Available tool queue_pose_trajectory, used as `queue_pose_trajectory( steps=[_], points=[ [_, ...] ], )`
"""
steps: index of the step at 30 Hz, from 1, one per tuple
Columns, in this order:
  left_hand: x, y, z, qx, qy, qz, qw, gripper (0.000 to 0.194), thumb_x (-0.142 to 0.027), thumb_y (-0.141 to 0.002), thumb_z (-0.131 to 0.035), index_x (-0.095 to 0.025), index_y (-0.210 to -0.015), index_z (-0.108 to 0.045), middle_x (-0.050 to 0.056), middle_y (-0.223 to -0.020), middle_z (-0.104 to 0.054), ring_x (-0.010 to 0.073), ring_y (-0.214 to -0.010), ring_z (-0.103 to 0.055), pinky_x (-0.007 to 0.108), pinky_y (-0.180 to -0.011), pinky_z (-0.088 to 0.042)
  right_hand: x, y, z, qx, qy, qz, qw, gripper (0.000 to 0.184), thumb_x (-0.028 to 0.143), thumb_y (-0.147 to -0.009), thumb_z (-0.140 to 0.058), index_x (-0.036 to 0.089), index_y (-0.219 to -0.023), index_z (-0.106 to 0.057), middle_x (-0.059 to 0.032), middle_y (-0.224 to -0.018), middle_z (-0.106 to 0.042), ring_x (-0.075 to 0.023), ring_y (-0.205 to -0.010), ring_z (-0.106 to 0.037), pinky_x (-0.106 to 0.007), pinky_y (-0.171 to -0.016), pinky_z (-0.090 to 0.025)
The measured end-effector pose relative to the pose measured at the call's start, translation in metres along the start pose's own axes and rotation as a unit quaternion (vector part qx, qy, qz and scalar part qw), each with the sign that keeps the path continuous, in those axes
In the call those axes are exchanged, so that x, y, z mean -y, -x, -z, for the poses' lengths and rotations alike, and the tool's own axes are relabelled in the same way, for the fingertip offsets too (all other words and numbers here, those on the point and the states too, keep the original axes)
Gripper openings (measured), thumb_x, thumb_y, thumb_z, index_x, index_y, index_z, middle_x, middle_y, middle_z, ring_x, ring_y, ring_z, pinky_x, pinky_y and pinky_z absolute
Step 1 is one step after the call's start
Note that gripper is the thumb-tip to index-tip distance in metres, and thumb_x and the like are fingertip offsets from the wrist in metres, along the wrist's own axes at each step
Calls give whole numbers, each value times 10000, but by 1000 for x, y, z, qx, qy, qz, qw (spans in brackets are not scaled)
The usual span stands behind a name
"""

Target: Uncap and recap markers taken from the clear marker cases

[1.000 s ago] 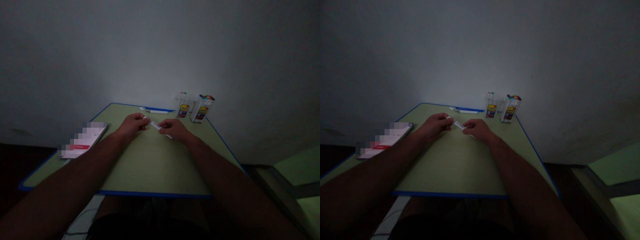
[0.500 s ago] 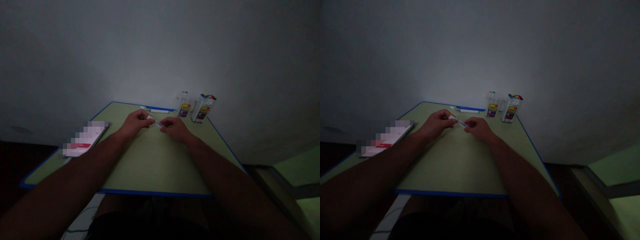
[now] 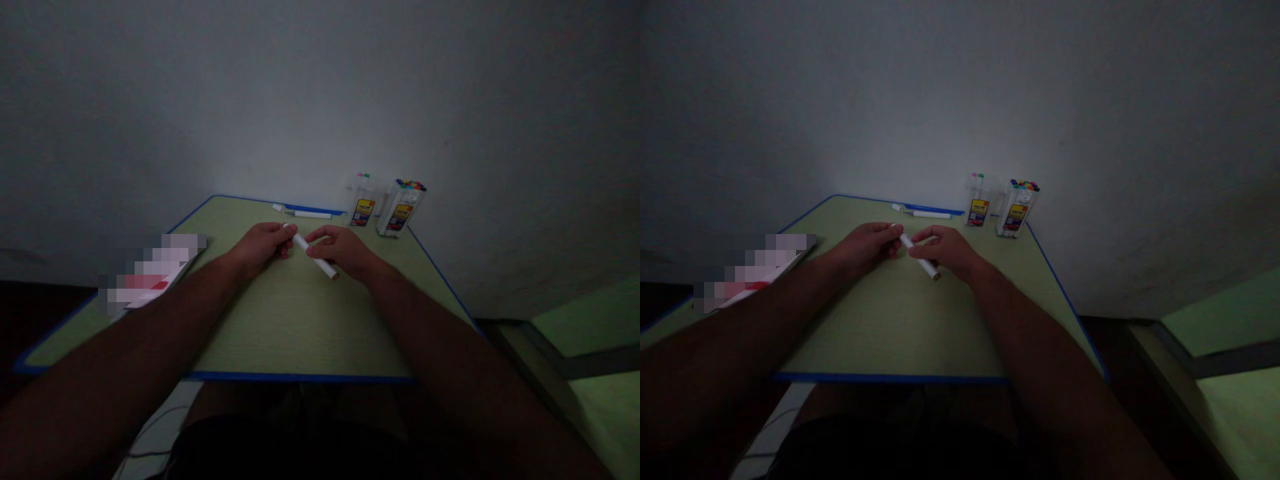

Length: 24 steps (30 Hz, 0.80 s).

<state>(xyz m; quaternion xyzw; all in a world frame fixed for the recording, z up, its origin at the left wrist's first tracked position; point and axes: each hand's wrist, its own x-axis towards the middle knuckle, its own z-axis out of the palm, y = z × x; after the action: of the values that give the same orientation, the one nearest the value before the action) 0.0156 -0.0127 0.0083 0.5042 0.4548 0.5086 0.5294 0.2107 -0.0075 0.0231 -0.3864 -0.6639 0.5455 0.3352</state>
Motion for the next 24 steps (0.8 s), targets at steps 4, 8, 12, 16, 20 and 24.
queue_pose_trajectory(
  steps=[4, 8, 12, 16, 20, 24],
  points=[
    [-3, 2, -1, -1, 0, 5, 1000, 332, -417, -697, -778, -140, -636, -605, 10, -595, -566, 84, -481, -477, 249, -495, -381, 2, 0, -1, -6, -5, 0, 1000, 298, 237, -666, -794, 178, -917, -644, 28, -633, -645, -87, -498, -519, -210, -478, -390],
    [-2, 1, 0, 1, 0, 7, 1000, 334, -420, -694, -778, -142, -627, -605, 9, -587, -564, 87, -473, -478, 253, -496, -386, 3, 1, -2, -5, -15, -1, 1000, 289, 229, -671, -790, 178, -909, -634, 29, -635, -643, -86, -491, -519, -209, -470, -391],
    [-1, -1, 1, 5, -4, 1, 1000, 336, -426, -697, -775, -141, -625, -613, 16, -593, -571, 90, -481, -484, 253, -500, -390, 5, 1, -2, -1, -17, -4, 1000, 279, 222, -678, -782, 175, -909, -634, 31, -622, -643, -86, -482, -524, -202, -451, -380],
    [-1, 0, 0, 3, -3, -4, 1000, 342, -422, -693, -778, -144, -603, -599, 11, -573, -558, 86, -474, -470, 248, -484, -374, 5, 2, -3, -4, -12, -4, 1000, 283, 216, -666, -788, 174, -902, -639, 32, -621, -649, -86, -485, -534, -201, -458, -384],
    [-3, 1, 0, -1, -5, -15, 1000, 346, -417, -671, -792, -141, -604, -595, 11, -575, -568, 82, -470, -473, 245, -486, -379, 1, 0, -3, -5, 7, -6, 1000, 280, 197, -669, -786, 174, -908, -642, 31, -633, -655, -87, -506, -549, -207, -493, -414],
    [-6, 1, 0, -18, -7, -35, 999, 330, -401, -635, -813, -135, -649, -618, 26, -631, -622, 94, -504, -519, 259, -536, -433, -5, -5, -1, -38, 63, 0, 997, 246, 178, -665, -791, 151, -879, -674, 7, -703, -677, -82, -565, -571, -209, -542, -430]
  ],
)
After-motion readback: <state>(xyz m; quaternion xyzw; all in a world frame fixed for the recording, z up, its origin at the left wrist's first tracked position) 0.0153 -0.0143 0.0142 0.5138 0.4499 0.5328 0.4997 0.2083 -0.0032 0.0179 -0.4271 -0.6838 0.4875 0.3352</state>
